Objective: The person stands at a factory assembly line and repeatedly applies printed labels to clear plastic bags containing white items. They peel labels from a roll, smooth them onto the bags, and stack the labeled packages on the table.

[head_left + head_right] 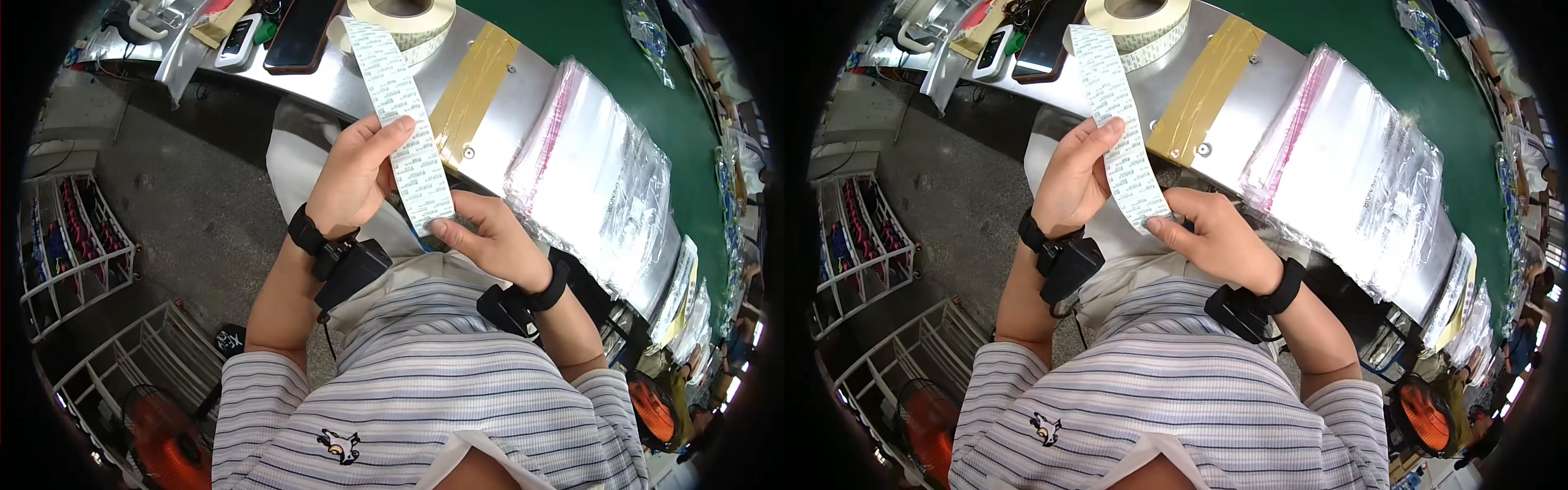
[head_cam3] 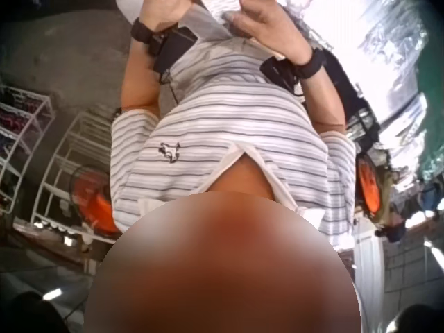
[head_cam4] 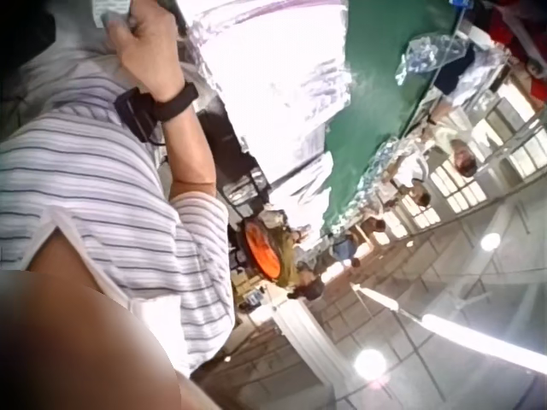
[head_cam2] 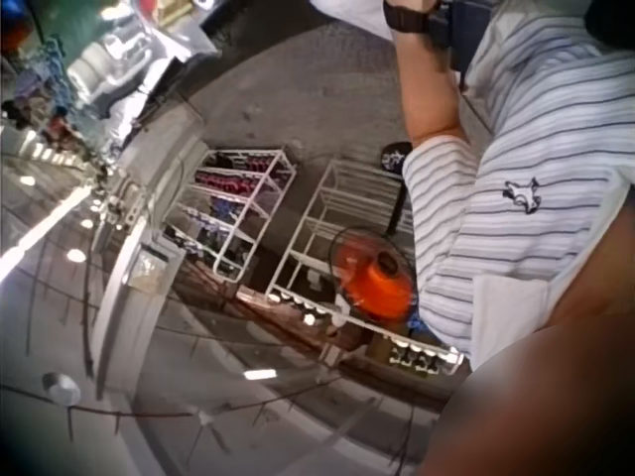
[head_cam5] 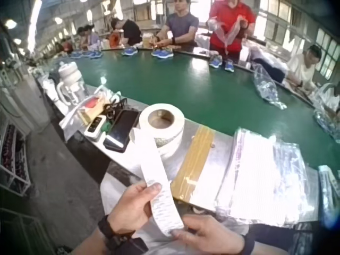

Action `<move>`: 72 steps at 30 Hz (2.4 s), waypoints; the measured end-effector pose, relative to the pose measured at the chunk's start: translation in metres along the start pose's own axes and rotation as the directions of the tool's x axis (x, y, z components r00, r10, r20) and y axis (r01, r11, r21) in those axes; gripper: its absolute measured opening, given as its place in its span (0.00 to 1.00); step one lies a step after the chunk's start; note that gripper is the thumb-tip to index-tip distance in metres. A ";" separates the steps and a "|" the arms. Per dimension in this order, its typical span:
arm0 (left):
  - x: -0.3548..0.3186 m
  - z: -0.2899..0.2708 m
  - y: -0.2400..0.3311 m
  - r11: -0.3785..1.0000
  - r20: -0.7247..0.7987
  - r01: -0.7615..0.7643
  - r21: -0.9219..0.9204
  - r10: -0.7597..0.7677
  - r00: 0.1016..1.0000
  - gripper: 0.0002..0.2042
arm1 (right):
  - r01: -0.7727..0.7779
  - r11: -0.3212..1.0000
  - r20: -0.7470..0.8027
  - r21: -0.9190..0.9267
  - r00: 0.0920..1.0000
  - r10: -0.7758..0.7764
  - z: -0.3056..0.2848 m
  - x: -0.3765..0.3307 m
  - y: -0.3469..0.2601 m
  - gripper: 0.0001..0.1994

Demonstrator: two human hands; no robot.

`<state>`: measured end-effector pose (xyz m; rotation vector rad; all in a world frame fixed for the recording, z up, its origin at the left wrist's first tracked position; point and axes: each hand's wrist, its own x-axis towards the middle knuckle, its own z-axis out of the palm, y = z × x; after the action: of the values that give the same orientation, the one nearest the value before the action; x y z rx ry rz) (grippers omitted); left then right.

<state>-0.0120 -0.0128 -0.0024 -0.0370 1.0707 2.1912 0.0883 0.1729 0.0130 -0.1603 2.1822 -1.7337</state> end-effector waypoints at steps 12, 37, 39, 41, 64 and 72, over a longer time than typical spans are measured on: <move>0.065 0.016 0.069 0.863 -0.116 -0.191 0.468 0.274 0.955 0.17 | -0.154 0.828 -0.043 0.538 0.977 0.209 -0.036 -0.020 -0.013 0.12; 0.040 0.048 -0.009 0.890 0.055 -0.146 0.432 0.136 0.989 0.07 | 0.190 0.943 -0.505 0.271 0.863 -0.029 -0.046 0.009 -0.008 0.04; 0.040 0.056 0.004 0.839 -0.015 -0.300 0.453 0.344 0.939 0.07 | 0.146 0.964 -0.641 0.222 0.767 0.032 -0.052 0.008 0.001 0.03; 0.040 0.068 0.010 0.761 0.058 -0.535 0.367 0.555 0.830 0.08 | 0.170 0.964 -0.733 0.205 0.679 0.036 -0.059 0.004 0.010 0.03; 0.058 0.059 -0.078 -0.314 0.701 -0.651 0.691 0.071 0.710 0.32 | -0.388 0.670 -0.684 -0.633 0.685 -0.249 -0.104 -0.008 0.056 0.09; 0.052 0.079 -0.054 -0.412 0.717 -0.626 0.662 0.106 0.689 0.23 | -0.239 0.904 -0.815 -0.354 0.553 -0.172 -0.118 -0.046 0.040 0.09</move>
<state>0.0007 0.0954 -0.0027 1.7601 2.5837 0.7907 0.0966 0.3049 0.0065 0.7978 3.1997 -1.3831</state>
